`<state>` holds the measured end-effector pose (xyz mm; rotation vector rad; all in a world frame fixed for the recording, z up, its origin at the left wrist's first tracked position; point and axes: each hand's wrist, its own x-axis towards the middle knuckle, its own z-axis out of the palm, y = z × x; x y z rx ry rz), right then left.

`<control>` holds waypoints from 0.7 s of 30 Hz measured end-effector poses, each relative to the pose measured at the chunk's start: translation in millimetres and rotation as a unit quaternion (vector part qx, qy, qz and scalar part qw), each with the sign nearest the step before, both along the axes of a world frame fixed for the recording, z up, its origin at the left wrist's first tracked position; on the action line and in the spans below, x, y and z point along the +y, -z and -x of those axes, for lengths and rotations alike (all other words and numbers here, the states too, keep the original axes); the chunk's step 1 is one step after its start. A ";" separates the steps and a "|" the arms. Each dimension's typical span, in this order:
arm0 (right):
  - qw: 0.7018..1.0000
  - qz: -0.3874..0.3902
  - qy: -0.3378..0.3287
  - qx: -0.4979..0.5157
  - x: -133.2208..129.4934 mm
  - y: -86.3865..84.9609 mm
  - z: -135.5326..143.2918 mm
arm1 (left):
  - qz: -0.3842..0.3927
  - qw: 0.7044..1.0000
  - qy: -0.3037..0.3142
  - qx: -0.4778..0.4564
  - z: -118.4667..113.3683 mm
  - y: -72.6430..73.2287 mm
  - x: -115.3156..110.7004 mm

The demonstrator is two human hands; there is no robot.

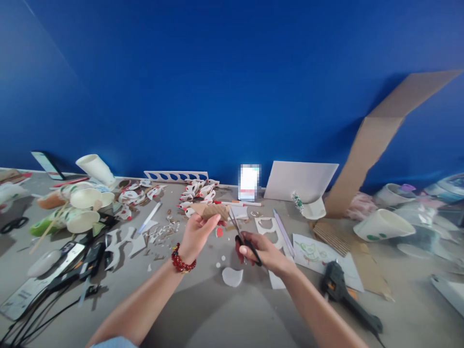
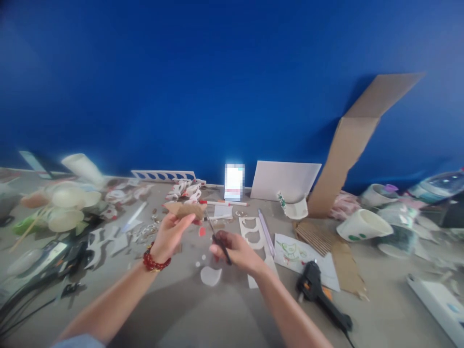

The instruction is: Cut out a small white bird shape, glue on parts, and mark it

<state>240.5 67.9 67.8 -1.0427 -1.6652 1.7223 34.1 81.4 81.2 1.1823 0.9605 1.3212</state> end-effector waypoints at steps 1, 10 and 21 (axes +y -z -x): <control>1.000 0.001 -0.006 -0.003 -0.6 0.7 0.2 | 0.001 1.000 0.002 0.004 0.0 -0.4 -0.1; 1.000 0.008 0.000 -0.012 -3.8 0.9 0.8 | 0.017 0.996 0.018 0.089 -5.1 -10.4 -8.6; 0.999 0.001 -0.014 -0.036 -0.7 1.4 -0.9 | 0.041 0.996 0.036 0.077 -5.1 -9.5 -9.2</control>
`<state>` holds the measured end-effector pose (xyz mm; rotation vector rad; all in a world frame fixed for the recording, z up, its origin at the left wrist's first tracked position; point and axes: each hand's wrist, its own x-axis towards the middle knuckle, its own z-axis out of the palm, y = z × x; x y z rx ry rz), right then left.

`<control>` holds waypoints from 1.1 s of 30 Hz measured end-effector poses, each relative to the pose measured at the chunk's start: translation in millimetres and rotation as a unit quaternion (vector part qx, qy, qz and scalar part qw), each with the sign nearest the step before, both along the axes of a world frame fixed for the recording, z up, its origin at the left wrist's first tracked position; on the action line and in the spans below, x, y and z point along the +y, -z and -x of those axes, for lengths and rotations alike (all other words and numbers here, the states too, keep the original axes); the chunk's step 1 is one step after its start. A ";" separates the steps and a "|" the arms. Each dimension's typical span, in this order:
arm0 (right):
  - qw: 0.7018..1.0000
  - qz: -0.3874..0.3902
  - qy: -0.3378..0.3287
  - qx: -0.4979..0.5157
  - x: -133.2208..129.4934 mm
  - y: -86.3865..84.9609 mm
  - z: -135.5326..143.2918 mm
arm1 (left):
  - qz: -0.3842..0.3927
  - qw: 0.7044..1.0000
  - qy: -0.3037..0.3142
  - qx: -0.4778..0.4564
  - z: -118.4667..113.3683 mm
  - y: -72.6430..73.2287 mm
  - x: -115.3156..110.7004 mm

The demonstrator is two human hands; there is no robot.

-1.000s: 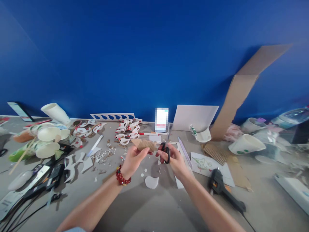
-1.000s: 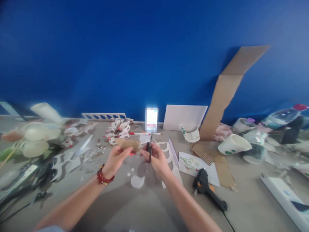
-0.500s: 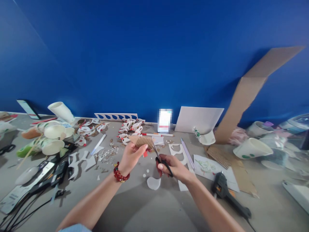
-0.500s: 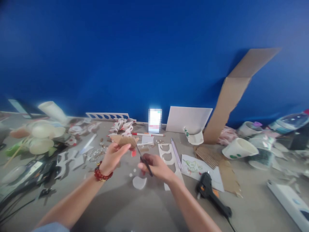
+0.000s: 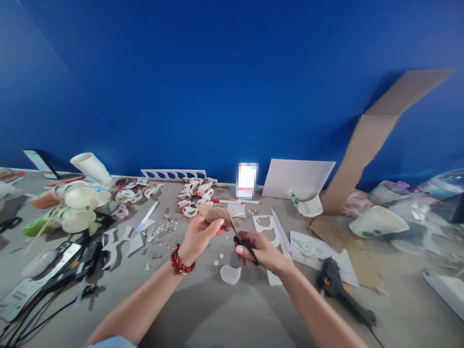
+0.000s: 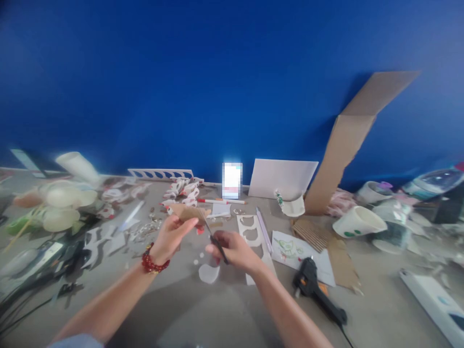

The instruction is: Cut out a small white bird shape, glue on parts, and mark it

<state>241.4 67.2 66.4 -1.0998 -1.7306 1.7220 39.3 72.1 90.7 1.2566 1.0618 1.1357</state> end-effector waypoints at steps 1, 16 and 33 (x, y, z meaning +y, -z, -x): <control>1.000 -0.001 -0.001 -0.003 0.4 1.3 -0.2 | 0.001 1.000 0.001 -0.001 0.0 -0.4 0.0; 1.000 -0.024 0.007 -0.020 2.1 13.3 -0.9 | 0.009 1.000 -0.001 -0.020 0.2 -0.3 1.8; 0.992 -0.078 0.033 -0.094 3.8 21.3 -1.0 | 0.009 1.000 0.006 -0.026 1.1 5.4 4.4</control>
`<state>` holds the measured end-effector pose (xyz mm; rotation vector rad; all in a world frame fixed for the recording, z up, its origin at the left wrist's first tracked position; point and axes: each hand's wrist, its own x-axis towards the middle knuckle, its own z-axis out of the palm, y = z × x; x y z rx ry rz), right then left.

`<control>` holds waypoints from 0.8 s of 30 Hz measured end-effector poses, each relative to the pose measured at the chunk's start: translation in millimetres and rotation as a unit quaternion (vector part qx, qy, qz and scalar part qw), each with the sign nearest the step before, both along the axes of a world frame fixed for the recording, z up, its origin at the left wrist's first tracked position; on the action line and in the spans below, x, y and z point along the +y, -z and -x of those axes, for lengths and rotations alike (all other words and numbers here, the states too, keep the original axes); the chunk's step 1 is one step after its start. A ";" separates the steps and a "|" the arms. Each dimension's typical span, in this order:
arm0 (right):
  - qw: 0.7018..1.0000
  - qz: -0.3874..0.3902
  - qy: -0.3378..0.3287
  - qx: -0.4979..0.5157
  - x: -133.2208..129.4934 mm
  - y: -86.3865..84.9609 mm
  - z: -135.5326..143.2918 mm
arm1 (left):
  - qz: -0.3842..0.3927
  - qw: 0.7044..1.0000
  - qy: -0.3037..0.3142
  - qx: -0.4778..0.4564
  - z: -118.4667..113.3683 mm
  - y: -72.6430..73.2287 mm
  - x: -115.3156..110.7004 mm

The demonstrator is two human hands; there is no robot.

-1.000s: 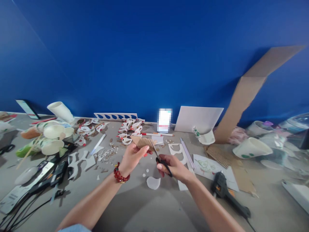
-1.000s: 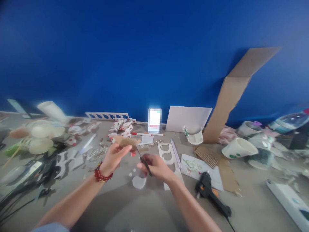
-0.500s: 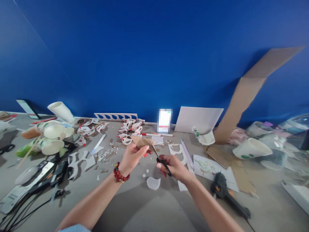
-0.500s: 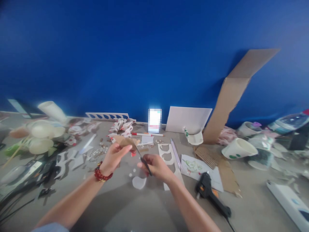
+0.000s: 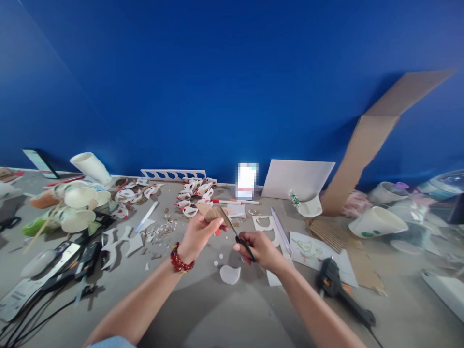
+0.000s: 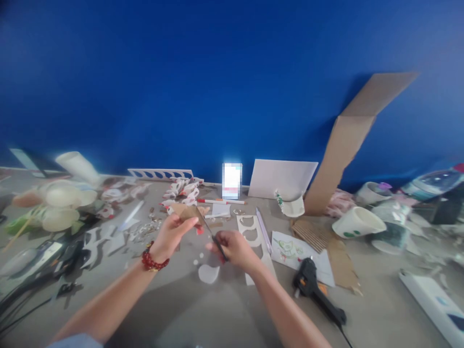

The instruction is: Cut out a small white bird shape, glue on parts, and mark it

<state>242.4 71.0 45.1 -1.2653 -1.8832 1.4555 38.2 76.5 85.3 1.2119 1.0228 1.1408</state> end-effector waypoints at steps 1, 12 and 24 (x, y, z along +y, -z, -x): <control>1.000 0.005 -0.003 0.002 0.0 -1.0 0.1 | -0.001 1.000 0.002 0.001 -0.4 0.2 -0.3; 1.000 0.018 -0.002 0.005 2.7 -0.9 1.5 | -0.004 1.000 0.016 0.015 -4.0 8.5 -1.0; 0.999 -0.013 0.033 -0.026 4.9 1.0 5.1 | 0.023 1.000 -0.007 -0.012 -3.9 14.1 -0.3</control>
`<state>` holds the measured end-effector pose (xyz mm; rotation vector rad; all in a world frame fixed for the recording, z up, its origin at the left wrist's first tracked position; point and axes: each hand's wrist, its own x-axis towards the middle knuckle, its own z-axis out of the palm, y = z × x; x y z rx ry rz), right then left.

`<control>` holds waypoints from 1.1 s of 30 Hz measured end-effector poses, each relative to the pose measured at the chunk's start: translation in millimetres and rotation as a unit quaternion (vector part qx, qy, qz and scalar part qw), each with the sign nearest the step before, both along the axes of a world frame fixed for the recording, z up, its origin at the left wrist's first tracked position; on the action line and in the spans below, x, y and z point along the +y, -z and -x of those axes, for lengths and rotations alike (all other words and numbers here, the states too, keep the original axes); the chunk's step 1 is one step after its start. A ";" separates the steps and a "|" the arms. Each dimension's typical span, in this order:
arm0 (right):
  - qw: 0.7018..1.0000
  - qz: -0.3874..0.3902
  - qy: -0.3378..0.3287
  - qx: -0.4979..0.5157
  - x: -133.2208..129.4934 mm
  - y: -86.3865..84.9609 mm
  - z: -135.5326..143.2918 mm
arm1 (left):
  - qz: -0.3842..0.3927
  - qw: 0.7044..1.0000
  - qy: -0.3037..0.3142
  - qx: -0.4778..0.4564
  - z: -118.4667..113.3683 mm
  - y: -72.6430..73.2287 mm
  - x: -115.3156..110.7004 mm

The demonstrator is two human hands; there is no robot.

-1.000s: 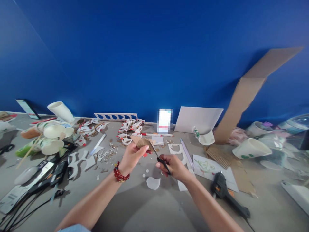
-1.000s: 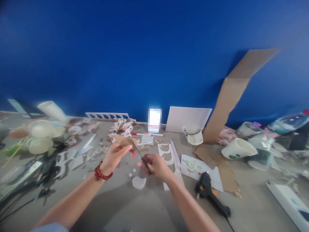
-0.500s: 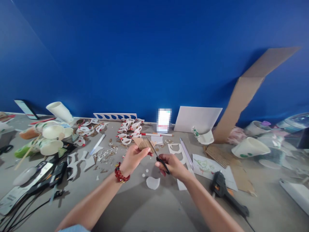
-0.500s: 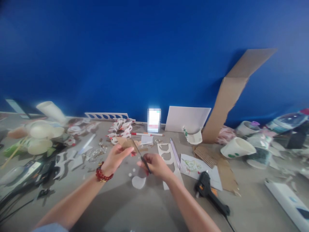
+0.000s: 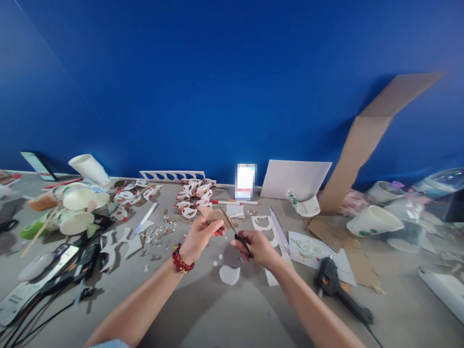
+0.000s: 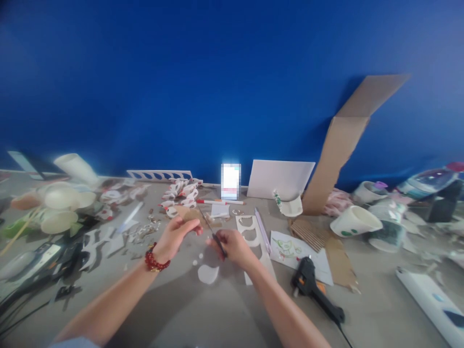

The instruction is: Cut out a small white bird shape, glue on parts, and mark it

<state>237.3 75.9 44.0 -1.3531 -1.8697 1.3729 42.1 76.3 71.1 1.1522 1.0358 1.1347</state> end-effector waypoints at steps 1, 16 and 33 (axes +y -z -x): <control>1.000 0.000 -0.001 0.002 0.4 0.2 -0.2 | 0.002 1.000 -0.008 -0.004 0.3 0.4 -0.3; 0.992 0.044 -0.116 0.009 -7.2 -18.6 -2.7 | -0.042 0.998 -0.033 0.027 10.4 -5.8 4.0; 0.996 0.018 -0.080 -0.025 -8.3 -13.7 1.4 | -0.041 0.991 -0.019 0.125 8.7 -13.8 0.5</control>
